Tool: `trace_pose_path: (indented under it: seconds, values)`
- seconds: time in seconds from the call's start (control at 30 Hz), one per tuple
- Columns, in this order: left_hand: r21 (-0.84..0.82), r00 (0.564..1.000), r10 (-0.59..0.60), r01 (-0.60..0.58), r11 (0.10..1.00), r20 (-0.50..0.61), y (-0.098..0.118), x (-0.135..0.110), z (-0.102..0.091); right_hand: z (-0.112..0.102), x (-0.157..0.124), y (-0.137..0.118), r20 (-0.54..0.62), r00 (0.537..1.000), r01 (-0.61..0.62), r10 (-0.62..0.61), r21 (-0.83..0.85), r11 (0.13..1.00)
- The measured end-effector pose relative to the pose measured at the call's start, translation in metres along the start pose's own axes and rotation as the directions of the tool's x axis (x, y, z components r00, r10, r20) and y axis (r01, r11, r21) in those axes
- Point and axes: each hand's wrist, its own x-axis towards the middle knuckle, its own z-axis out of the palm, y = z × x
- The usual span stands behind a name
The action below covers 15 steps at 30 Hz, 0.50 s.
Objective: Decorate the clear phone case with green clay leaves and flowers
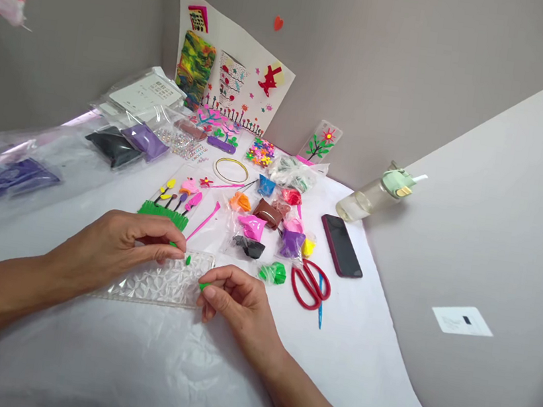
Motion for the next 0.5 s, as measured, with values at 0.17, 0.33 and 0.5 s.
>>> trace_pose_path:
  seconds: [0.17, 0.33, 0.5]
  values:
    - [0.158, 0.996, 0.092, -0.088, 0.984, -0.017, -0.0019, 0.0001, -0.0032, 0.0004, -0.0003, -0.0002, -0.003, 1.0, 0.002, -0.002, -0.006, 1.0]
    - [0.156, 0.987, 0.151, -0.142, 0.977, -0.048, -0.0053, 0.0008, -0.0011, -0.0003, 0.0, 0.0016, -0.001, 1.0, 0.005, -0.005, -0.008, 1.0]
    - [0.037, 0.995, 0.091, -0.089, 0.995, -0.041, -0.0028, 0.0001, 0.0024, -0.0004, 0.0001, 0.0021, -0.002, 1.0, 0.005, -0.005, -0.001, 1.0]
